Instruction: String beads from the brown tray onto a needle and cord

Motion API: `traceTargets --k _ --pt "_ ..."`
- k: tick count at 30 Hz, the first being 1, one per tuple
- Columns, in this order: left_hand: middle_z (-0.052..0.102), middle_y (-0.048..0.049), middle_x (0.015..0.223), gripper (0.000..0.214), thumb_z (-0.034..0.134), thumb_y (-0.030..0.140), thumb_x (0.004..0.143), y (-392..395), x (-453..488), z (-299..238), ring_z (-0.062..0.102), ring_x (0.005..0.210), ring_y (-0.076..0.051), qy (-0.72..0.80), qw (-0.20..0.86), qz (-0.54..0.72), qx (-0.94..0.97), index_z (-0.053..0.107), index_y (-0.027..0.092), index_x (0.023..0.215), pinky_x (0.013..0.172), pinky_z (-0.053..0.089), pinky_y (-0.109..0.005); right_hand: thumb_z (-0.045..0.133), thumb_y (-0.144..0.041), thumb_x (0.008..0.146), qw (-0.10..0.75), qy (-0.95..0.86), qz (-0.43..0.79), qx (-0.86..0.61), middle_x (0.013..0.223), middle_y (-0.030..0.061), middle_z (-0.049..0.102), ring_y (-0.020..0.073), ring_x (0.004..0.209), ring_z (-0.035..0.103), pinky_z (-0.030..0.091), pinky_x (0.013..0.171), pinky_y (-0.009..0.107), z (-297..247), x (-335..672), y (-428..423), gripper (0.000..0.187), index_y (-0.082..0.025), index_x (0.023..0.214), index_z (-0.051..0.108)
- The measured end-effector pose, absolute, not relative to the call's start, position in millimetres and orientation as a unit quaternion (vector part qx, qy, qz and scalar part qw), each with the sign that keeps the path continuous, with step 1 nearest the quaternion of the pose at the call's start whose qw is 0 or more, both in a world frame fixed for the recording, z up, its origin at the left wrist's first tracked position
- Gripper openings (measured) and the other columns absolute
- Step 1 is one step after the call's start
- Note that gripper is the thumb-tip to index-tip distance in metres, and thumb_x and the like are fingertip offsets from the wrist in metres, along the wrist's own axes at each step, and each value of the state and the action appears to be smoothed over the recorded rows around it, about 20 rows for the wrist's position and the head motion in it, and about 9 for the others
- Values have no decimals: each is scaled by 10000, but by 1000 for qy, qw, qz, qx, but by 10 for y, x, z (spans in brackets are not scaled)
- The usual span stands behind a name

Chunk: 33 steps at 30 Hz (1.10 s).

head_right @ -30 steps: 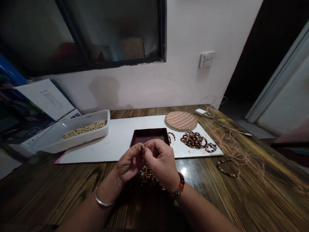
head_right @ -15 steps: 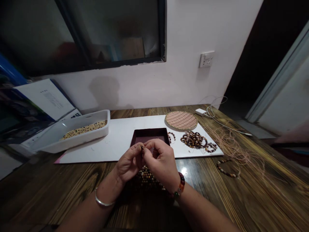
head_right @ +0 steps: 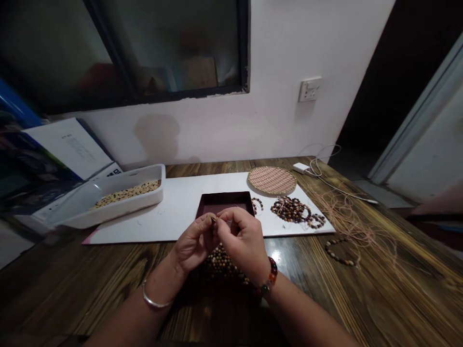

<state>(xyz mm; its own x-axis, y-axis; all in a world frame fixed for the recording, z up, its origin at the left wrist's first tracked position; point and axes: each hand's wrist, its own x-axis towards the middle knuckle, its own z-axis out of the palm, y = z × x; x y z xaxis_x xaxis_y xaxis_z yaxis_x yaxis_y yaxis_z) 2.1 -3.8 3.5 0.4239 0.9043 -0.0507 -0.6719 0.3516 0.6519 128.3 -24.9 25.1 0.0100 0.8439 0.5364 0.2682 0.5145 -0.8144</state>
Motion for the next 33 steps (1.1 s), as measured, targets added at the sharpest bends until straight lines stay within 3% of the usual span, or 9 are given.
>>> traceTargets --k 33 --pt "585 8 601 226 797 215 579 -40 20 23 525 559 -47 215 796 488 286 620 103 664 517 417 -136 529 -168 761 587 -655 236 -414 712 36 655 115 587 573 455 512 221 241 1285 -234 127 -178 642 575"
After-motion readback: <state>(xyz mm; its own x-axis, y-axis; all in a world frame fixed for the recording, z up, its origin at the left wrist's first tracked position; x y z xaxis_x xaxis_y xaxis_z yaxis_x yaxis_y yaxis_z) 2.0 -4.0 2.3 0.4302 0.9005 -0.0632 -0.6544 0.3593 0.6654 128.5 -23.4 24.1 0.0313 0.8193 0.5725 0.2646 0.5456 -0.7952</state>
